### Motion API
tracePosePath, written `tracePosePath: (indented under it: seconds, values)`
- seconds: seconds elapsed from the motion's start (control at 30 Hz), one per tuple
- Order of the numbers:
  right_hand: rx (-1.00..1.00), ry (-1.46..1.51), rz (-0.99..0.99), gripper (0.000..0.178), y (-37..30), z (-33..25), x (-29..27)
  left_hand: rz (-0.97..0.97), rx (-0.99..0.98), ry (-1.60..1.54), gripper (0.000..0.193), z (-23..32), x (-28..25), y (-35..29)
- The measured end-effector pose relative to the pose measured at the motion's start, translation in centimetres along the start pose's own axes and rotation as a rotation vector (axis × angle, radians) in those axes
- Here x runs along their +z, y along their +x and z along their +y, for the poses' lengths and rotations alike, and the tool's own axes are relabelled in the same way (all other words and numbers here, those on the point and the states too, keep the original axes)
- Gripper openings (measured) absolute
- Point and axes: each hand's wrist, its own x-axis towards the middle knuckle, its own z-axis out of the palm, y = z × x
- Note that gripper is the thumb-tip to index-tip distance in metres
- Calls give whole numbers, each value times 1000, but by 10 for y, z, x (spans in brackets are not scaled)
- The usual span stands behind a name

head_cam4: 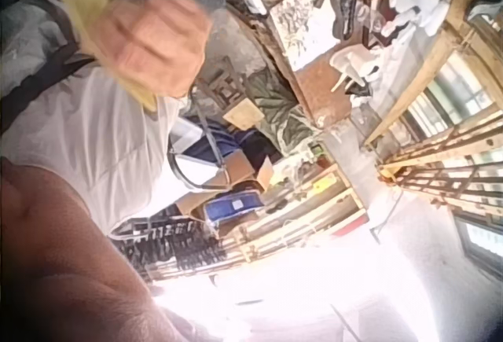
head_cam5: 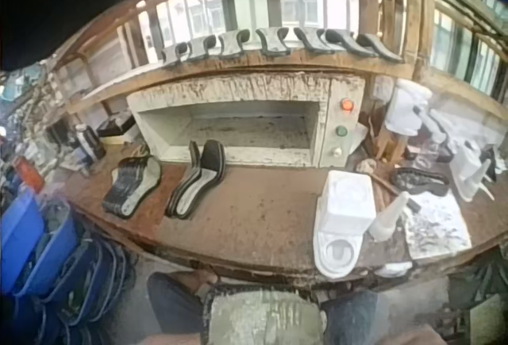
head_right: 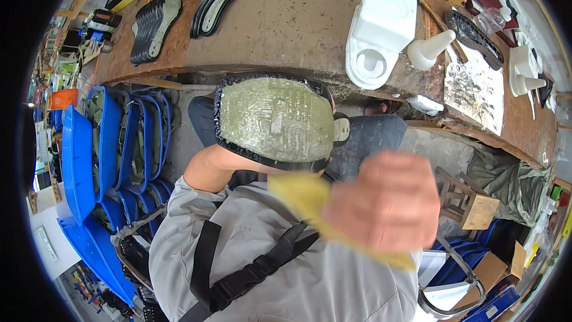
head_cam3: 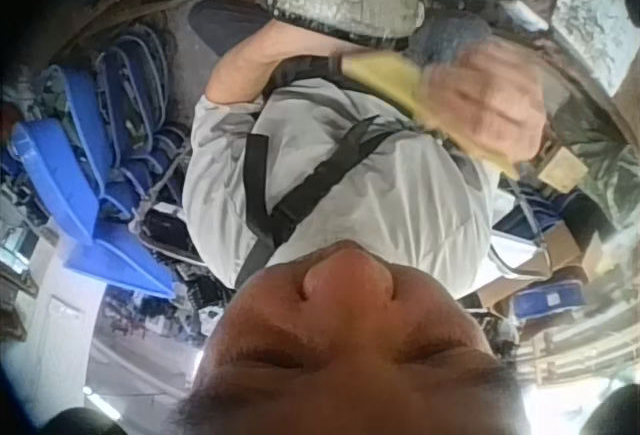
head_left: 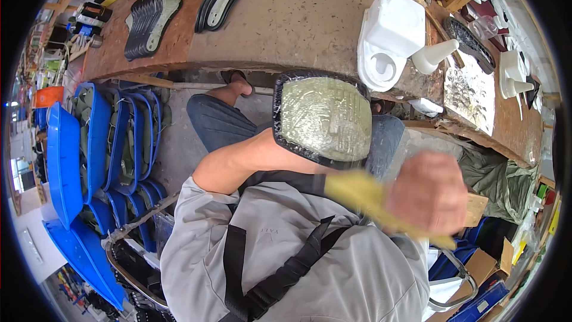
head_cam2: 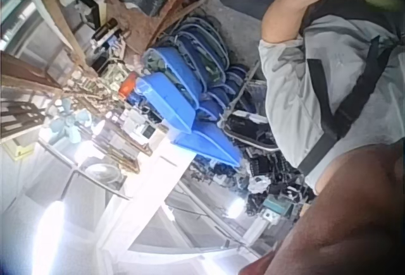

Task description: The recorder is applying glue to the edges and center of shoe soles using a yellow brush.

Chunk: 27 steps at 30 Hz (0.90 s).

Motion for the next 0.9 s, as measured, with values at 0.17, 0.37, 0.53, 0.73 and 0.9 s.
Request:
tracePosePath:
  seconds: [0.17, 0.37, 0.53, 0.73, 0.9]
  values:
    - [221, -110, 76, 26, -15, 7, 10, -85, -138, -51, 59, 0, 2, -2]
    - [334, -224, 164, 15, -15, 2, 0, -79, 7, 335, 65, 2, 0, 9]
    - [472, 211, 300, 14, -30, -2, -22, -133, 58, -51, 72, -28, -18, 17]
    - [1128, -110, 523, 11, -74, 66, -18, 322, -102, -1057, 63, -49, -20, -14]
    - [1034, -440, 253, 9, -105, 94, -14, 471, -171, -1205, 61, -71, -5, -16]
